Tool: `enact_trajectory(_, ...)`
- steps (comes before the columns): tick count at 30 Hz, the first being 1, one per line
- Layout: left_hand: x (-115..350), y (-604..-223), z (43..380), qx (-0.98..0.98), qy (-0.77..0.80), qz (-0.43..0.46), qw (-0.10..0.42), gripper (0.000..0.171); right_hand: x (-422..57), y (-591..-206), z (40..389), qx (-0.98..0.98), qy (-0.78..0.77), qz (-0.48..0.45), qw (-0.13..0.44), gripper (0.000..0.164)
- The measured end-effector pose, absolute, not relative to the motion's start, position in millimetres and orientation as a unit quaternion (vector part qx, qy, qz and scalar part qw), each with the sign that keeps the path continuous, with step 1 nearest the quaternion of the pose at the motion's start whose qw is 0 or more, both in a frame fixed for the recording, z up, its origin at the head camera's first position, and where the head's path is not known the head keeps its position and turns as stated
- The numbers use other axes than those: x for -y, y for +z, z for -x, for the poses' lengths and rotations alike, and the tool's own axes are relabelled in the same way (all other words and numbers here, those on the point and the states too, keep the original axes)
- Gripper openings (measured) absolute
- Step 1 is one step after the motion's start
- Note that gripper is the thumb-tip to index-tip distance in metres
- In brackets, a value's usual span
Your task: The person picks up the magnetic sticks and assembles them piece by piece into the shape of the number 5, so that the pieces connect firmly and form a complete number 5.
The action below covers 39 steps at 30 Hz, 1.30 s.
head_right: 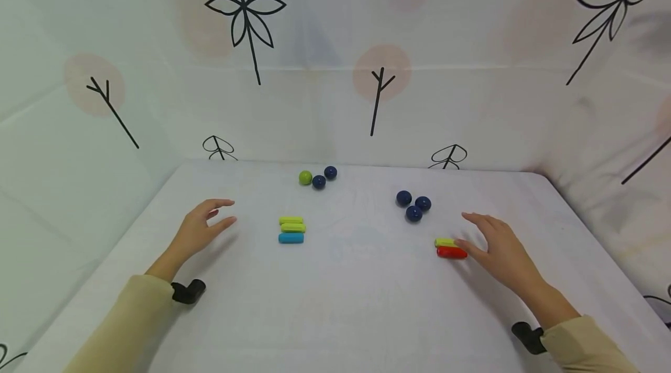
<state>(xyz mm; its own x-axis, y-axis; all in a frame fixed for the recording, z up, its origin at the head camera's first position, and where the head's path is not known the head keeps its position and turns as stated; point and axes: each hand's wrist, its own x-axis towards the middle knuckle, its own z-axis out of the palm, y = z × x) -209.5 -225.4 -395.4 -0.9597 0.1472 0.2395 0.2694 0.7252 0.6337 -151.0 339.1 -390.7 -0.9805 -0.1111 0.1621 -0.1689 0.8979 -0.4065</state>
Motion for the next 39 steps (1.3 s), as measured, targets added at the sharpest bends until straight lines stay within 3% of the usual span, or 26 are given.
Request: enact_trajectory(39,194.4,-396.2,221.8,0.922,-0.366,0.112,0.048,0.042,-312.6,-391.4,157.0,0.964,0.241,-0.102,0.049,0.067)
